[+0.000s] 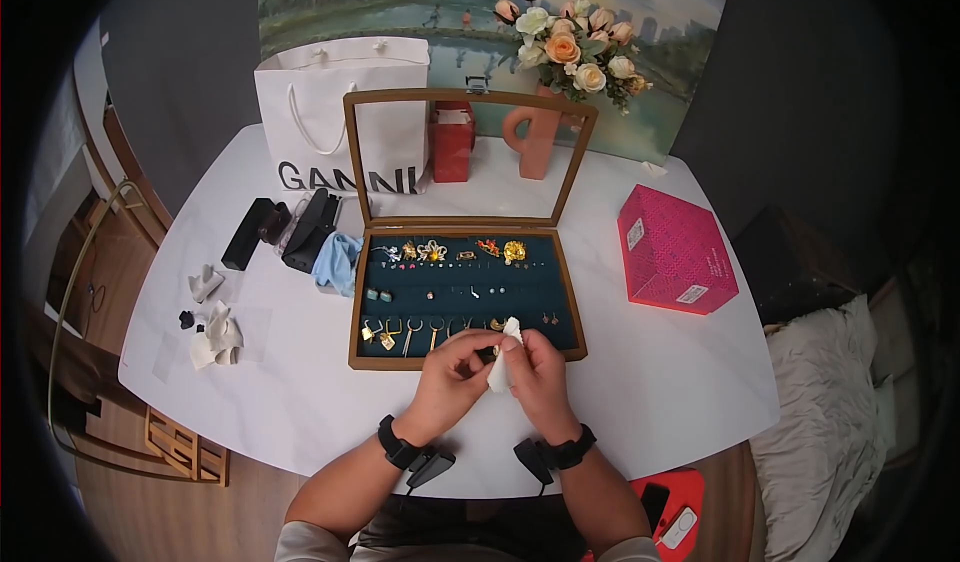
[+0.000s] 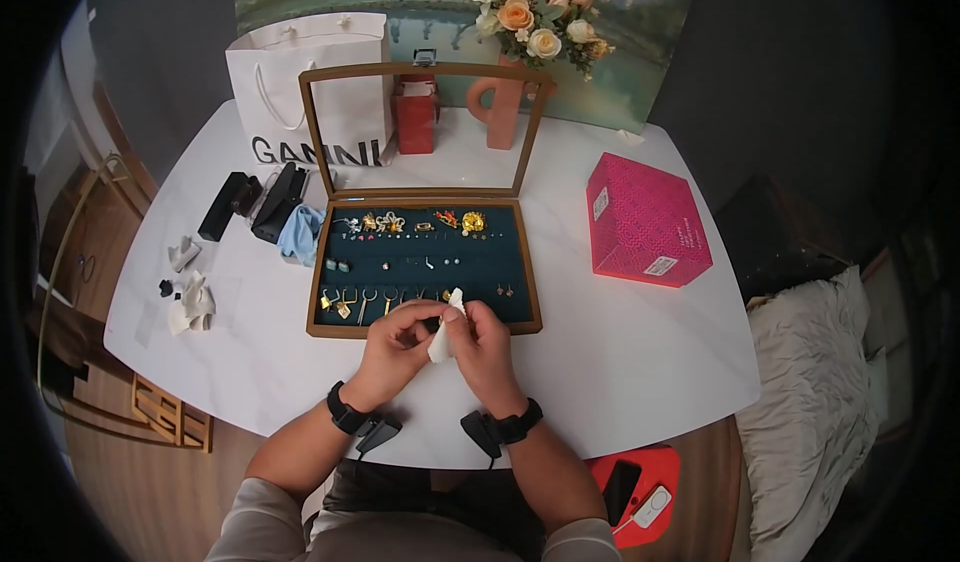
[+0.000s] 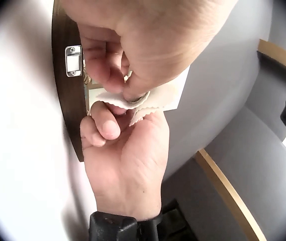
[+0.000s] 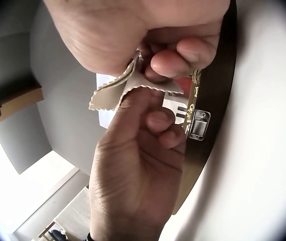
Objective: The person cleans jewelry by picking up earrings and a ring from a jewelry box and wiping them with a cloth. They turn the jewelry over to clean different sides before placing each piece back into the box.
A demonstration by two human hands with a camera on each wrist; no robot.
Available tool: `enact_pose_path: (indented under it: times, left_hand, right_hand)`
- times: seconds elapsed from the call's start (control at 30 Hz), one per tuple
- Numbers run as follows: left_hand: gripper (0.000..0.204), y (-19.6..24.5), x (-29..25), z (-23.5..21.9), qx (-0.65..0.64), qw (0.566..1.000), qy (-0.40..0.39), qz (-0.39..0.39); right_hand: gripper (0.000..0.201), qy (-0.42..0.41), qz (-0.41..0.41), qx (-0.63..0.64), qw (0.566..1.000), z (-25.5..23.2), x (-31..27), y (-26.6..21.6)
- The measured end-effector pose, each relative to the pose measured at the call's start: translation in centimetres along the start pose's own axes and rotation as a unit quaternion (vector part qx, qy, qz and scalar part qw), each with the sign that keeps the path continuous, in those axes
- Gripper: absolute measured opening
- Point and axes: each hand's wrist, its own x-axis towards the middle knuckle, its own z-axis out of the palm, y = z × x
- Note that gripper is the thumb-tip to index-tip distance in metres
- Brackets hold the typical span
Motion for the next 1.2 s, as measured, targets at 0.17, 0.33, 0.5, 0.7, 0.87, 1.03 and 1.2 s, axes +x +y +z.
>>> enact_pose_path:
  times: [0.17,0.33,0.5,0.7,0.87,1.03,1.2]
  left_hand:
    - [0.038,0.0,-0.2,-0.2,0.011,0.998,0.013,-0.054]
    - [0.035,-0.1,0.0,-0.1,0.022,0.999,0.009,-0.023]
    - [0.031,0.2,-0.1,0.0,0.006,0.999,0.01,-0.038]
    - [0.024,0.4,-0.2,0.1,0.016,0.998,0.011,-0.054]
    - [0.021,0.8,-0.1,0.0,-0.005,0.995,0.026,-0.096]
    - [0.022,0.7,0.1,-0.3,-0.046,0.993,0.057,-0.09]
    - [0.022,0.6,0.5,-0.6,0.083,0.995,0.057,0.023]
  right_hand:
    - [0.026,-0.025,0.015,0.039,0.999,0.1,-0.1,-0.6]
    - [0.026,-0.028,0.019,0.034,0.999,-0.2,0.0,-0.5]
    - [0.026,-0.033,0.025,0.028,0.999,-0.2,-0.1,-1.0]
    - [0.027,-0.028,0.019,0.033,0.999,0.0,-0.1,-0.6]
    - [0.029,0.022,0.0,0.028,0.999,0.3,-0.1,-0.7]
    - [0.028,0.068,0.008,0.031,0.997,0.0,0.1,-0.5]
    - [0.029,0.026,0.03,0.045,0.998,0.3,-0.3,-1.2]
